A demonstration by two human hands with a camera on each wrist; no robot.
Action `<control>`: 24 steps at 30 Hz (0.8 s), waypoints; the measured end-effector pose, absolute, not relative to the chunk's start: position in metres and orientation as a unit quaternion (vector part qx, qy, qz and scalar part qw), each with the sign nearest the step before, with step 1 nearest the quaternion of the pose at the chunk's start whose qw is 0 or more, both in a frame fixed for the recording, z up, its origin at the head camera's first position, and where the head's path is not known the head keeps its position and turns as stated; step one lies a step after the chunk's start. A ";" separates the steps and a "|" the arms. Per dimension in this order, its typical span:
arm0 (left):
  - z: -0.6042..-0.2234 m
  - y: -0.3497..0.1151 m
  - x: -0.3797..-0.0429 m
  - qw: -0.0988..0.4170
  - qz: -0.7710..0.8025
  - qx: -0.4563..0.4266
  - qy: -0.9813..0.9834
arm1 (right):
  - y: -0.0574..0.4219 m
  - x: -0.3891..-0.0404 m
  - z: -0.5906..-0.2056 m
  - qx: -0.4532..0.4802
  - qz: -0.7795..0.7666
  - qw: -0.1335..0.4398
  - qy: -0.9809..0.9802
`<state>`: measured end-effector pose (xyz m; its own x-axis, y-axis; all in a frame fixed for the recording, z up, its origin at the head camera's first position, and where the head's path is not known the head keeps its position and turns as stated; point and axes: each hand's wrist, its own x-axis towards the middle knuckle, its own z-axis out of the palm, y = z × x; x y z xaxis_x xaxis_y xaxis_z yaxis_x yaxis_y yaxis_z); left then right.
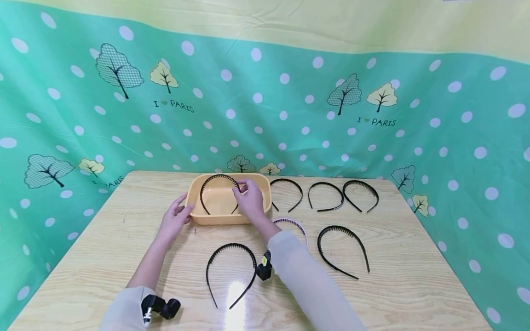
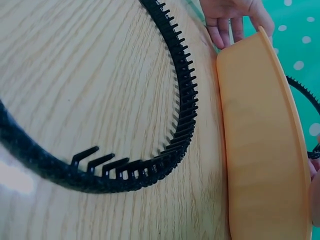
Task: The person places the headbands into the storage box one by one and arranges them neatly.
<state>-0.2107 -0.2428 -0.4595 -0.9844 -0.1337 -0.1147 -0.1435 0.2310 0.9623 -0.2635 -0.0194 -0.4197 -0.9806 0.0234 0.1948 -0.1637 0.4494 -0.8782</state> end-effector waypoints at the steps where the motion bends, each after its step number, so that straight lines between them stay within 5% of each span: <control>1: -0.460 -0.243 -0.211 0.004 0.615 -0.088 0.784 | -0.020 -0.264 -0.420 0.044 0.520 0.090 -0.848; 24: -0.462 -0.242 -0.212 0.002 0.616 -0.087 0.783 | -0.020 -0.261 -0.419 0.087 0.446 0.031 -0.890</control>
<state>-0.2122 -0.2424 -0.4619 -0.9849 -0.1331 -0.1108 -0.1390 0.2257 0.9642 -0.2608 -0.0195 -0.4190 -0.9830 -0.1263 0.1334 -0.1824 0.5871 -0.7887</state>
